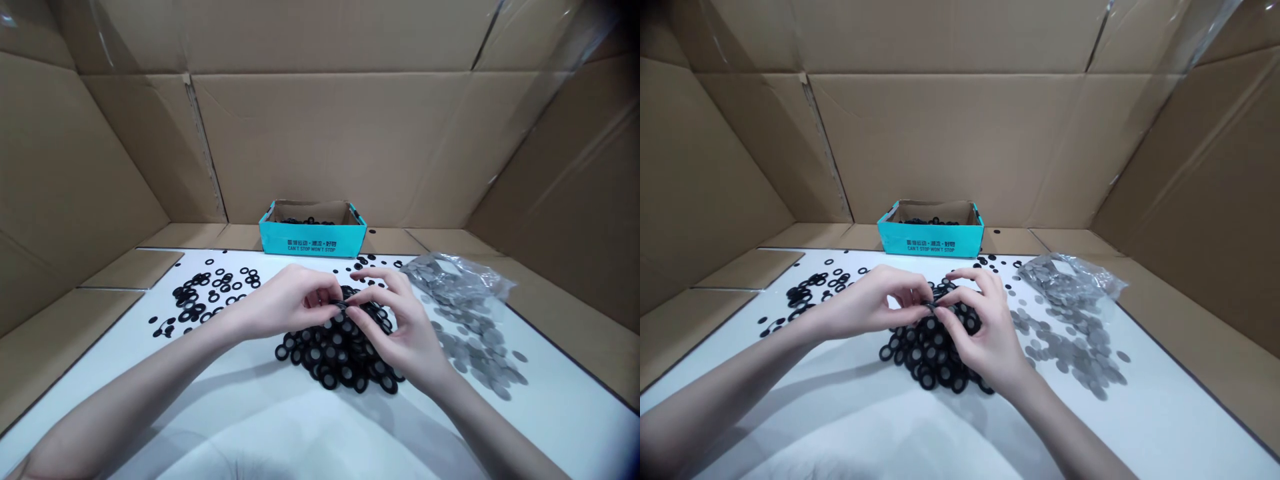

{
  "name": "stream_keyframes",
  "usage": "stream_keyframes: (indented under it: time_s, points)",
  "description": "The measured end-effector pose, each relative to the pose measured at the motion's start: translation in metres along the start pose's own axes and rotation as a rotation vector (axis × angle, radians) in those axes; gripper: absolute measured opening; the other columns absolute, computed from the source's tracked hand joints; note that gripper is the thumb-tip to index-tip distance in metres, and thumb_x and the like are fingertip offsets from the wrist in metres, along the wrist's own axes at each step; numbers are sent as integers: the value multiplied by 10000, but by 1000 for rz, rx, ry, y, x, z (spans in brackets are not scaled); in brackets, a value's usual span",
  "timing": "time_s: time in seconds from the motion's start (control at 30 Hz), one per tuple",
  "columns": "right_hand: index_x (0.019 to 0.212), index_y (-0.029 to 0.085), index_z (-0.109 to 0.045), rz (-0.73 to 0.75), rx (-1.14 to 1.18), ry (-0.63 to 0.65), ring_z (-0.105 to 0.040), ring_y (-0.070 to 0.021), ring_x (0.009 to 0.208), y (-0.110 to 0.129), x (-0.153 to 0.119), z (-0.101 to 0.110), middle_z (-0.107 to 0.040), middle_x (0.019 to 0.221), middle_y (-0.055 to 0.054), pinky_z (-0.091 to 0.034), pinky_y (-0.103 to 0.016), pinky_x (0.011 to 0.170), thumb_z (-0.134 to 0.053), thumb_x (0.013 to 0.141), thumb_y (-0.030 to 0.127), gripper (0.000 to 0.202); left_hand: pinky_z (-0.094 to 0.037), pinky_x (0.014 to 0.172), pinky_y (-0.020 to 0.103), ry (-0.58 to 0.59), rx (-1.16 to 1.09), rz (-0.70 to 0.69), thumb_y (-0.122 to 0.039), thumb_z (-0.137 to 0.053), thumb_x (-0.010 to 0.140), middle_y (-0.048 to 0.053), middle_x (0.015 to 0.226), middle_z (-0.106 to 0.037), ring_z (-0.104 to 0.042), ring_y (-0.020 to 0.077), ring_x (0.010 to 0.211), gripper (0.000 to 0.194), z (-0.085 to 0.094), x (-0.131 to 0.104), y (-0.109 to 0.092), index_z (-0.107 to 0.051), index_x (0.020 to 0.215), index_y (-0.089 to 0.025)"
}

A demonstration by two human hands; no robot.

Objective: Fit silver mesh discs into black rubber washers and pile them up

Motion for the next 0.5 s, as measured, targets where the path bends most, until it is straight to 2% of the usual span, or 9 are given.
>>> stream_keyframes:
  time_s: [0.17,0.33,0.5]
  points:
    - [789,253,-619,33,-39,-8,-544,-284,1086,1,1,2,-625,1113,-77,-400,-515,939,-605,873,216,93,-405,564,185,-25,24,-15,-166,-560,879,-13,674,-620,-539,96,608,106,0,1,-1,-632,808,-136]
    - [760,238,-534,-22,67,48,-547,-264,1095,-4,0,-2,-613,1067,-79,-419,-479,931,-562,894,207,140,-424,602,197,-41,-10,-15,-180,-491,934,-14,722,-625,-562,105,646,99,-4,1,-1,-557,863,-157]
    - [757,233,-510,-32,106,33,-552,-259,1083,-4,-2,-3,-595,1048,-86,-446,-450,903,-542,896,195,148,-408,578,198,-11,70,-9,-161,-522,905,-18,702,-628,-554,107,617,71,-7,0,1,-556,843,-161]
Point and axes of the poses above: each hand's wrist, its own x-axis towards the middle knuckle, its own z-axis out of the back of the hand, y = z × x, the point moved 7 cm from there along x, towards the middle knuckle
